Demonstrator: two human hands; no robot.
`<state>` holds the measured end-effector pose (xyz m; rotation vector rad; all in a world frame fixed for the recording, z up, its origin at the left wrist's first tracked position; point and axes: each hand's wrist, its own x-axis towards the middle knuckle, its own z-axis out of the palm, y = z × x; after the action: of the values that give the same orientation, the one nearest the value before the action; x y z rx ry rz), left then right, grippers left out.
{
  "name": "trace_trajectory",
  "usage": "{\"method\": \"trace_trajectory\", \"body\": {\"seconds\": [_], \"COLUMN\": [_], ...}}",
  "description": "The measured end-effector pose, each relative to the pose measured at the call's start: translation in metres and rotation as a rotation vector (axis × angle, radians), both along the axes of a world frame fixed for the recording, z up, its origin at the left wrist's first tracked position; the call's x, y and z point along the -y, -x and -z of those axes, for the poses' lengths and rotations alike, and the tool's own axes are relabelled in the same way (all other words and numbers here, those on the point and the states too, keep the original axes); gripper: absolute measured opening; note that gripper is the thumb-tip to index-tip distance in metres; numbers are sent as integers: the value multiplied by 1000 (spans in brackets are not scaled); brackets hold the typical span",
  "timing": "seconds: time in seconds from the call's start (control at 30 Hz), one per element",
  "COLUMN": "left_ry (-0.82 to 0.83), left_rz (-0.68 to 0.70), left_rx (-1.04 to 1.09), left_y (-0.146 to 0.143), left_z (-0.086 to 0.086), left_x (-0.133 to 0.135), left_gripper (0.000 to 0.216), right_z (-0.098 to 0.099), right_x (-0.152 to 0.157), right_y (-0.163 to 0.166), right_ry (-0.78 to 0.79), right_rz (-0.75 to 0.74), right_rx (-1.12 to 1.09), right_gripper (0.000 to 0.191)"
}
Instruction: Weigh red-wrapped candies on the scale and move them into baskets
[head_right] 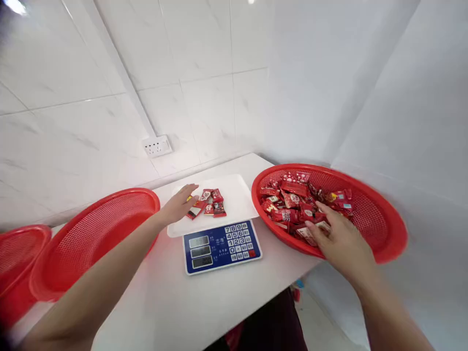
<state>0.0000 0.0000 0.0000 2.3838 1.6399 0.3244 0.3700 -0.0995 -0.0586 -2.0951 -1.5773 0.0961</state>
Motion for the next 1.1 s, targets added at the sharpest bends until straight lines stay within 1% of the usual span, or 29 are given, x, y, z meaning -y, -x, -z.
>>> {"method": "trace_trajectory", "body": {"seconds": [0.13,0.27,0.47,0.67,0.9,1.1], "left_ry": [60,123,158,158,95,80], "left_rz": [14,39,86,117,51,-28], "left_rx": [-29,-73,-120,-159,-136,-116], "left_y": [23,34,26,19,27,38], "left_z": [-1,0,2,4,-7,-11], "left_x": [7,11,3,-6,-3,-2], "left_gripper": [50,50,52,56,54,52], "right_z": [-1,2,3,0,-8,-7], "right_x": [1,1,1,3,8,6], "right_y": [0,-1,0,1,8,7], "right_ry": [-7,-22,-40,-22,7,1], "right_rz": [12,6,1,8,31,27], "right_rx": [16,11,31,24,19,18], "right_gripper": [67,67,63,59,61,62]}}
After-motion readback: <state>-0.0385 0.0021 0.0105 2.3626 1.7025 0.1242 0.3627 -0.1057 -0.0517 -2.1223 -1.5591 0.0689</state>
